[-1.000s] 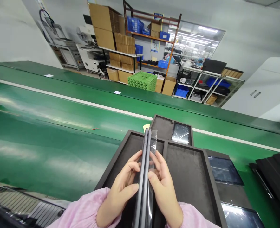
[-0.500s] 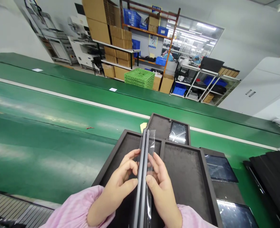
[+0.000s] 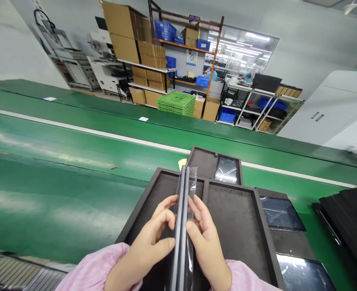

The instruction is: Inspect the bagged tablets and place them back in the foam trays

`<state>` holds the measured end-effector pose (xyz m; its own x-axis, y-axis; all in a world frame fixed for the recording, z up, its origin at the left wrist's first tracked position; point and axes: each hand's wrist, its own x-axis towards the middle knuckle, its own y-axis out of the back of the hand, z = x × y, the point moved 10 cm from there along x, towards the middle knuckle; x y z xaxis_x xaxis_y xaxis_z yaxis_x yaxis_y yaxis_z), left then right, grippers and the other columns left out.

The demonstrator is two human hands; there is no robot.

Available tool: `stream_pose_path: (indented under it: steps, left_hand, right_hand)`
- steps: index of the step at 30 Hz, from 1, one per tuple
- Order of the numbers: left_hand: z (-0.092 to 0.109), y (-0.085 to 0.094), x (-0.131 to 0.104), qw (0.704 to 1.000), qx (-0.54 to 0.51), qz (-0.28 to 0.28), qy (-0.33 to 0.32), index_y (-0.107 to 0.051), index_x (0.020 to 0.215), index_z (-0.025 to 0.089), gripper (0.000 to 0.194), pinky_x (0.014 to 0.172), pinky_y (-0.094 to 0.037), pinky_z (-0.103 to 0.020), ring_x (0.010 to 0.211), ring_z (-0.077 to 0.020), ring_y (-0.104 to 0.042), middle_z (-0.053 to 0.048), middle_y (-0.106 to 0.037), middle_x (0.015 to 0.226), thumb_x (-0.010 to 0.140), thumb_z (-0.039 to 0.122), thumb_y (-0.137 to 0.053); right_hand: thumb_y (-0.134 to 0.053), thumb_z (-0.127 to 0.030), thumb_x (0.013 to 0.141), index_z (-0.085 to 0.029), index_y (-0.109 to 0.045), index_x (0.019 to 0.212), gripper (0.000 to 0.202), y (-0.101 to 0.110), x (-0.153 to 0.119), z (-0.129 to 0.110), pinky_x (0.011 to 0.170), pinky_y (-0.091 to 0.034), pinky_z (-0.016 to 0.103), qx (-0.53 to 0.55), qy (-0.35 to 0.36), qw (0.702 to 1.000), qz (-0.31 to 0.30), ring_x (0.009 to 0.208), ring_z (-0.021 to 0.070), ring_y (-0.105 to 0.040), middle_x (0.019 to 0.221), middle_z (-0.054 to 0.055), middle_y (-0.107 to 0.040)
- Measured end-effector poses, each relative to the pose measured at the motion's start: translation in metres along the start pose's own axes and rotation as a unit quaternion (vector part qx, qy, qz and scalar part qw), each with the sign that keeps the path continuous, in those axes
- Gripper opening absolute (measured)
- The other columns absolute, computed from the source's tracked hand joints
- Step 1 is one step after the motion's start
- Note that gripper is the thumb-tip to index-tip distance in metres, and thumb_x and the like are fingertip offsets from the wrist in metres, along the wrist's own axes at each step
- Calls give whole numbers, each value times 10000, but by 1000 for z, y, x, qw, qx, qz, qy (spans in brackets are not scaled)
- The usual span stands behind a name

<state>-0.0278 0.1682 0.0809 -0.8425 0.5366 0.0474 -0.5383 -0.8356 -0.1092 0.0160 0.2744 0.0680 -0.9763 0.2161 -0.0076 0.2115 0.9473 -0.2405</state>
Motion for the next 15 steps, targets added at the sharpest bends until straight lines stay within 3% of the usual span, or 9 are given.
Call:
stream_pose_path:
  steps: [4,11,15]
  left_hand:
    - [8,2,9,1000,20,7,-4,-405,667,207,149,1061,-215,-472,1304,-292,-291,-142,-351,1327,616,145,-530]
    - [4,-11,-6,998,39,-44,12,-391,745,220,216,1071,-197,-449,1369,-237,-152,-112,-196,1435,603,99,-501]
    - [3,-7,-1,999,43,-20,-4,-408,712,210,138,1053,-215,-482,1322,-273,-250,-133,-273,1377,685,210,-543]
  right_hand:
    - [-574,-384,865,-343,-422,1296,459,-2,-1,-2,1086,-289,391,5,9,1000,-11,1287,213,-368,1391,16,-432]
    - [-580,-409,856,-358,-429,1286,458,-4,-1,-3,1087,-281,409,21,10,1000,-20,1298,219,-351,1396,12,-424]
    - [-591,-410,850,-383,-450,1264,439,-1,0,-4,1071,-314,351,-3,7,1000,-8,1286,185,-370,1374,-9,-453]
